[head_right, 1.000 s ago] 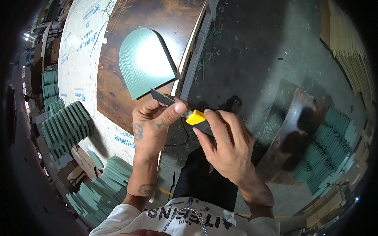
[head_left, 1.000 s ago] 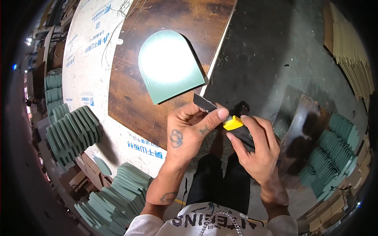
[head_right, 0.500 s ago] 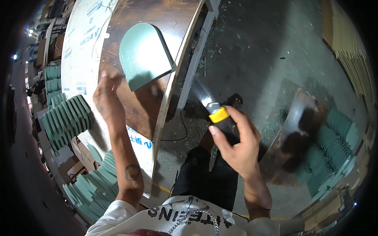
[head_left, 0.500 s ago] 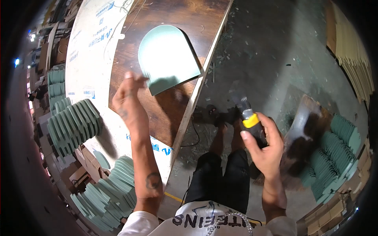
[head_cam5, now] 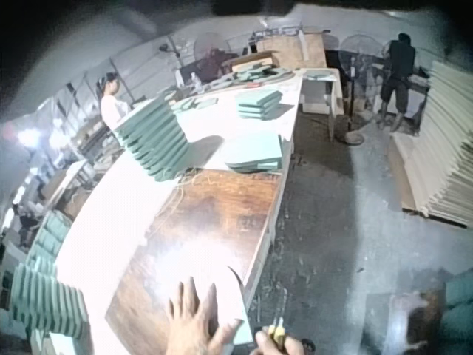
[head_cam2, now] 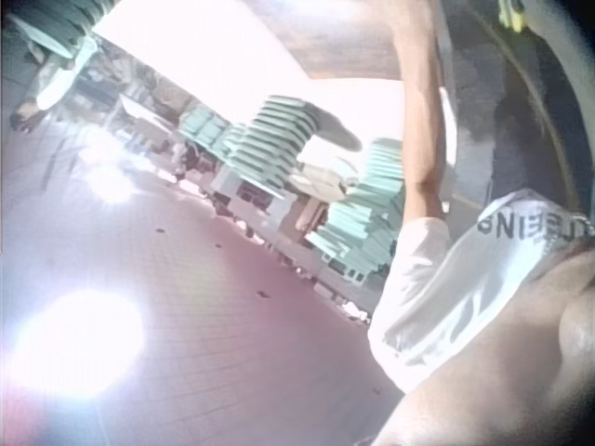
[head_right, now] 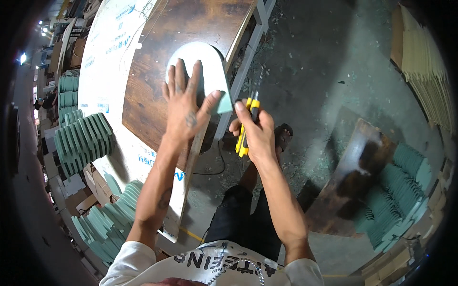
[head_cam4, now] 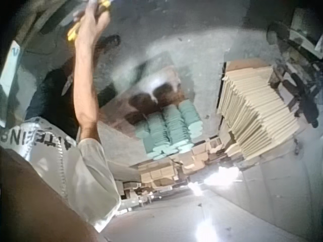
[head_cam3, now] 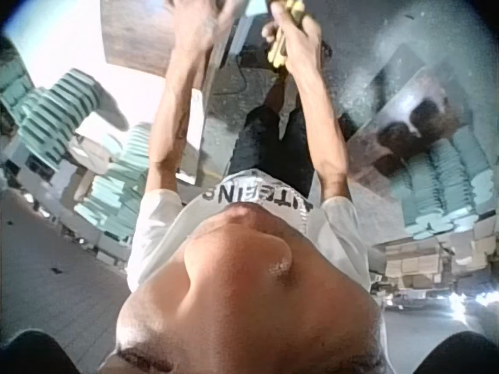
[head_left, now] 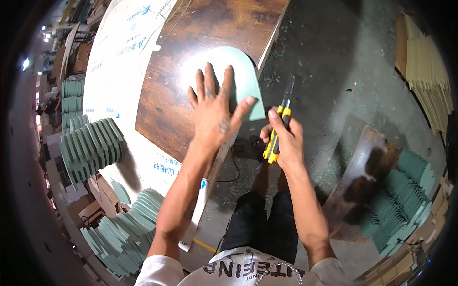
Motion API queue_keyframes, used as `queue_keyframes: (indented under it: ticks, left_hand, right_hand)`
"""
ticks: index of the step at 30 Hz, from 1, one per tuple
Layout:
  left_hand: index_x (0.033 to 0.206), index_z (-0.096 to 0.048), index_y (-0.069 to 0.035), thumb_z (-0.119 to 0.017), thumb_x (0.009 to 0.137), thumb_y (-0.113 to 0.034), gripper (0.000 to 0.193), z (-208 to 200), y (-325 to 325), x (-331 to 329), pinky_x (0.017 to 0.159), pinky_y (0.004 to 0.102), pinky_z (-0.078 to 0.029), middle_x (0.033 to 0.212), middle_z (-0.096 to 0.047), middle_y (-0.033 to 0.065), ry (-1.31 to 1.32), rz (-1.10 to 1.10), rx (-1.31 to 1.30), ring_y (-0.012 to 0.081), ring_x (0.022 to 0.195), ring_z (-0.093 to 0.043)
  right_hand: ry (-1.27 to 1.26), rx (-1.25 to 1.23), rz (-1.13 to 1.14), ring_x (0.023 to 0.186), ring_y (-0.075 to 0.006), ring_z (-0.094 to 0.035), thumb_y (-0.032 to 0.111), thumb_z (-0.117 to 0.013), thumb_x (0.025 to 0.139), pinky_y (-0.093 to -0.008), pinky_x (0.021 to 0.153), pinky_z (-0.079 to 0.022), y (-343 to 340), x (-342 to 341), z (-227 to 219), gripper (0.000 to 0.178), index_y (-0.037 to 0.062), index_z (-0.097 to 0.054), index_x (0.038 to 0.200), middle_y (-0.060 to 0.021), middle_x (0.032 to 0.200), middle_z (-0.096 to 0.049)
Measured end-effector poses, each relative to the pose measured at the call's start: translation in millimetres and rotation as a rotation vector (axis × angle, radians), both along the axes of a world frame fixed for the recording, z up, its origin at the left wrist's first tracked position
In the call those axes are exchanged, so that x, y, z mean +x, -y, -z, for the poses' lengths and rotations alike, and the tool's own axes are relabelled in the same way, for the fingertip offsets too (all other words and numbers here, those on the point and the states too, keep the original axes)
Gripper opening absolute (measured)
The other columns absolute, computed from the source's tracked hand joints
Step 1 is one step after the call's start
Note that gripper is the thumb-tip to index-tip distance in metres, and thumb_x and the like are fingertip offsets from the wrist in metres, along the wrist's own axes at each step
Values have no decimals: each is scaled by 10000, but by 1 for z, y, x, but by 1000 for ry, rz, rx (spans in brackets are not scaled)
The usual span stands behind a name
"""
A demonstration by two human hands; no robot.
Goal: Trimming and cleaning the edges of green semi-circular panels using a utility knife.
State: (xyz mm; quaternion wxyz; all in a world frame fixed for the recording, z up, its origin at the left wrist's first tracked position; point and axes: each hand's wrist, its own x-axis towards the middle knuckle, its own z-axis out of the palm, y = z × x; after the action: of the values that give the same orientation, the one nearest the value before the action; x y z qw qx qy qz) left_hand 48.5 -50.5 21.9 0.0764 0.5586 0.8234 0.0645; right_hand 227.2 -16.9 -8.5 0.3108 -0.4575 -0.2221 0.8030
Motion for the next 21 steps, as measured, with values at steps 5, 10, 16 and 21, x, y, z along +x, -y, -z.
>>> queue_keyframes:
  ticks: [5,10,16,21]
  left_hand:
    - [1569,-445,-122,-547,1043,-462,635,-9,22,14,1235,642,-113,1676,-224,262,184,-44,116,441,1571,-131]
    - [1537,-437,0,-571,1050,-400,644,-42,30,24,1229,553,-211,1608,-266,378,553,-264,266,495,1526,-241]
    - [1473,-487,39,-601,1063,-355,580,-99,39,5,892,319,-563,1278,-649,177,1301,-684,496,208,1047,-689]
    - [1215,-645,51,-653,1020,-131,267,-81,71,-69,802,268,-569,1020,-723,77,1371,-650,633,138,895,-690]
  right_hand:
    - [133,134,-29,608,-89,-615,223,-761,966,-239,560,-483,-3,-10,-26,272,-24,-672,1036,-21,761,-645]
    - [255,486,-90,639,-113,-649,185,-713,993,-268,606,-519,13,-13,-57,260,-46,-675,1105,-60,801,-685]
    - [106,896,-332,824,-163,-732,139,-751,938,-313,754,-573,26,-47,-96,269,-40,-682,1127,-137,935,-758]
    - [-200,698,-518,837,-164,-740,241,-653,1034,-317,746,-588,41,-74,-88,423,-26,-600,1357,-156,1237,-727]
